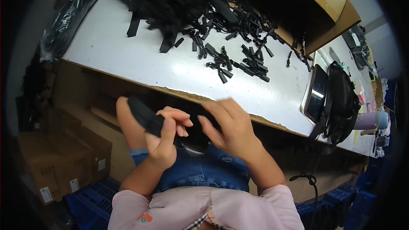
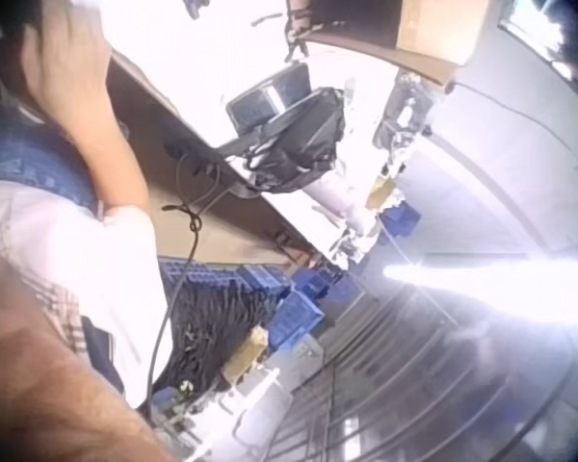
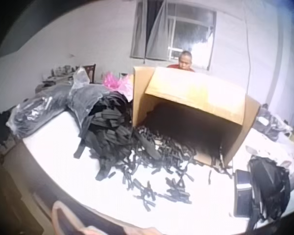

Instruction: The person sits on the floor and assembles black fabric straps by inserting small black plastic clips into the ends of the straps. The person picks up a strap, selects a clip from a pile on the table, and pushes the clip into the strap's opening, repeating this process for multiple straps.

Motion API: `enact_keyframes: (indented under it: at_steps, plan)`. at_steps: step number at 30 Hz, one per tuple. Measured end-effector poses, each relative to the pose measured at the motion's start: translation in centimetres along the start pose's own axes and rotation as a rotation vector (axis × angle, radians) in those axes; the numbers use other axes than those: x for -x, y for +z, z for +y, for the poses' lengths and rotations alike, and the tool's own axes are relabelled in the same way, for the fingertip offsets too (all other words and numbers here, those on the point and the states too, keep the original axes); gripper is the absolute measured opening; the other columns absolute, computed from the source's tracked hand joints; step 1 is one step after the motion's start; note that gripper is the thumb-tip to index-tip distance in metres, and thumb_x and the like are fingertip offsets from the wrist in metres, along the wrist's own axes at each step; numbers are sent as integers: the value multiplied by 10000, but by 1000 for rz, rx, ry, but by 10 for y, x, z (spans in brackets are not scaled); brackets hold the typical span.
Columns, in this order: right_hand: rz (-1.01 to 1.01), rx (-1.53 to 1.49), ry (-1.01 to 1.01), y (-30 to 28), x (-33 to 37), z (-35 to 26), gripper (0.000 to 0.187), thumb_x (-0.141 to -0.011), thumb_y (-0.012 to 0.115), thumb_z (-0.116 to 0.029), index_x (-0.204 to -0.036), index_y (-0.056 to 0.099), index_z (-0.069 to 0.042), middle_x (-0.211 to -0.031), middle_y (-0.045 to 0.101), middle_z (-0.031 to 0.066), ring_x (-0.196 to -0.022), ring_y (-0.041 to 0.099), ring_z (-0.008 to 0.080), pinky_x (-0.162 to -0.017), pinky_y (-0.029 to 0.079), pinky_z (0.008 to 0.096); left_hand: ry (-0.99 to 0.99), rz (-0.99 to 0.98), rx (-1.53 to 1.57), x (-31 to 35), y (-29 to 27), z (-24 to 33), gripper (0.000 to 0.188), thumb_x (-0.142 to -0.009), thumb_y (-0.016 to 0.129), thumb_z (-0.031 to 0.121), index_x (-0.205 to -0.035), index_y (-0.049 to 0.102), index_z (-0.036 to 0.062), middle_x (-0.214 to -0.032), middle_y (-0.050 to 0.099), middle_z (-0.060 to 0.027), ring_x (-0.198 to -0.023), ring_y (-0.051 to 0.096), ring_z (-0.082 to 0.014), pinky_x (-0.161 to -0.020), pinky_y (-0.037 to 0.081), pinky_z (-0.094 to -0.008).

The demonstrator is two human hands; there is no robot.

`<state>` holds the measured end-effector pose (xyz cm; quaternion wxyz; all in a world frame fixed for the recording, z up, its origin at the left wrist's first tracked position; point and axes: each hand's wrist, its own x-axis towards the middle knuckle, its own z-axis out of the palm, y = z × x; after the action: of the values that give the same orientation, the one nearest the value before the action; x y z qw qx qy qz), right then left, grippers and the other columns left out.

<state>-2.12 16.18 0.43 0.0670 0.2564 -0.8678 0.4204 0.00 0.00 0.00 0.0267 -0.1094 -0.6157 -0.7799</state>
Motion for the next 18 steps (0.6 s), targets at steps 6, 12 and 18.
enact_keyframes:
  at_steps: [6, 12, 18]
  plan:
    - [147, 497, -213, 27, -111, 28, 392, -770, 514, -149, -1095, 445, 59, -1138, 426, 254, -1071, 409, 364, -923, 327, 385, 369, -497, 435, -8, 27, 80, 275, -873, 436, 161, -844, 518, -100, -846, 561, -261, -708, 597, -287, -605, 510, -391]
    - [46, 689, -20, 26, -116, 51, 494, -820, 435, -345, -1185, 424, -13, -1176, 444, 193, -1087, 414, 314, -932, 315, 353, 156, -972, 562, -16, 28, 118, 213, -862, 420, 92, -818, 492, -103, -755, 518, -207, -633, 547, -252, -545, 468, -342]
    - [76, 690, -96, 27, -123, 52, 484, -786, 468, -357, -1122, 488, -9, -1072, 521, 166, -991, 476, 298, -892, 345, 349, -75, -915, 605, 8, 26, 120, 221, -850, 441, 114, -753, 485, -80, -633, 469, -145, -551, 491, -208, -498, 417, -299]
